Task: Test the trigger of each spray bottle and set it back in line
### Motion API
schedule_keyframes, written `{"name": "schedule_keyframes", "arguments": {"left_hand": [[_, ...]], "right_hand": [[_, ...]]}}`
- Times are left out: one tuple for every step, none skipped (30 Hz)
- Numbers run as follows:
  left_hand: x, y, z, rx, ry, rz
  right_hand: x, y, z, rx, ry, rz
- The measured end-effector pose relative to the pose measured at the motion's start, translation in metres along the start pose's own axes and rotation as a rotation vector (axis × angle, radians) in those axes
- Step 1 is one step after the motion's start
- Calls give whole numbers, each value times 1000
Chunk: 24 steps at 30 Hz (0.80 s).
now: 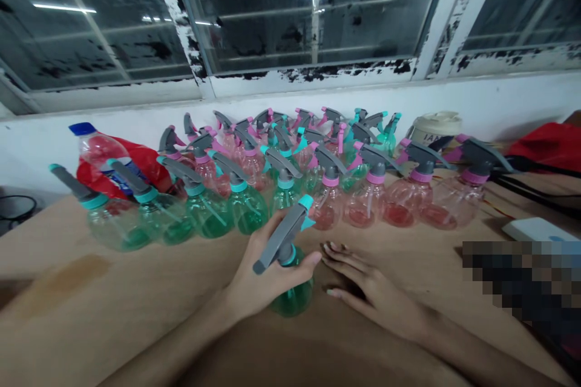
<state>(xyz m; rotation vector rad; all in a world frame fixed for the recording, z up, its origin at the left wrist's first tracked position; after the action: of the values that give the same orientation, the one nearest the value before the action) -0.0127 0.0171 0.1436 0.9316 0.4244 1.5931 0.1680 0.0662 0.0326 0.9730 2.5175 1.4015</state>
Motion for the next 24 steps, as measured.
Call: {"name": "schedule_keyframes", "arguments": {"left_hand": [[-1, 1, 0, 1, 4, -15], [-2, 2, -1, 1, 6, -16], [-4, 3, -2, 1, 9, -8], [-7, 4, -4, 2, 17, 4], [-10, 6, -6, 3, 30, 11], [-13, 6, -9, 3, 46, 11], [-17, 7, -11, 4, 58, 5], [-21, 8, -13, 4, 61, -10], [-25, 8, -14, 4, 51, -26], [-29, 9, -15, 4, 32, -37], [-32, 9, -15, 6, 15, -42], [-36, 10, -15, 11, 2, -40], [-39, 12, -15, 19, -4, -35], [-42, 13, -15, 27, -3, -29], [-44, 16, -15, 34, 3, -25], [-46, 18, -15, 39, 13, -27], [-49, 22, -15, 44, 24, -34], [-51, 26, -15, 52, 34, -40], [-54, 31, -15, 64, 43, -43], [-58, 37, -16, 84, 49, -43], [-62, 44, -18, 112, 55, -40], [-67, 51, -21, 144, 64, -37], [-73, 58, -26, 176, 76, -29], [-80, 66, -32, 208, 99, -13]], "right_hand": [[0, -1, 0, -8, 2, 1], [0, -1, 0, -17, 4, 5], [0, -1, -1, -25, 5, 10], [0, -2, -1, -34, 9, 19], [0, -2, -2, -42, 15, 29], [-1, -2, -3, -50, 23, 40], [-1, -2, -3, -58, 32, 52], [-1, -2, -4, -67, 38, 58], [-1, -2, -4, -79, 42, 55], [0, -3, -4, -90, 44, 48], [0, -3, -5, -101, 44, 37], [1, -3, -5, -110, 43, 27], [1, -3, -6, -119, 41, 17], [2, -2, -7, -128, 37, 8], [3, -1, -9, -140, 31, 1], [4, 0, -12, -153, 23, -10], [5, 2, -15, -167, 11, -27], [6, 4, -19, -181, -3, -48], [7, 6, -22, -193, -22, -71], [8, 9, -26, -203, -44, -97], [9, 11, -30, -210, -67, -120], [9, 14, -33, -215, -88, -140], [9, 16, -36, -218, -106, -155], [10, 18, -38, -217, -117, -166]]}}
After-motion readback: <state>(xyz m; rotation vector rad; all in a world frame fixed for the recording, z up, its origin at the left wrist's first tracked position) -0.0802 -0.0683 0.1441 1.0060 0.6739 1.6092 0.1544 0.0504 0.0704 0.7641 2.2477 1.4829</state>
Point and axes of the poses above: each hand's wrist, its own x-axis towards the middle knuckle, its own y-axis out of the back of the hand, z = x × y, the point moved 3 cm from there along x, towards the middle knuckle, and after that the axes turned 6 degrees about x, right-handed, at the moved point
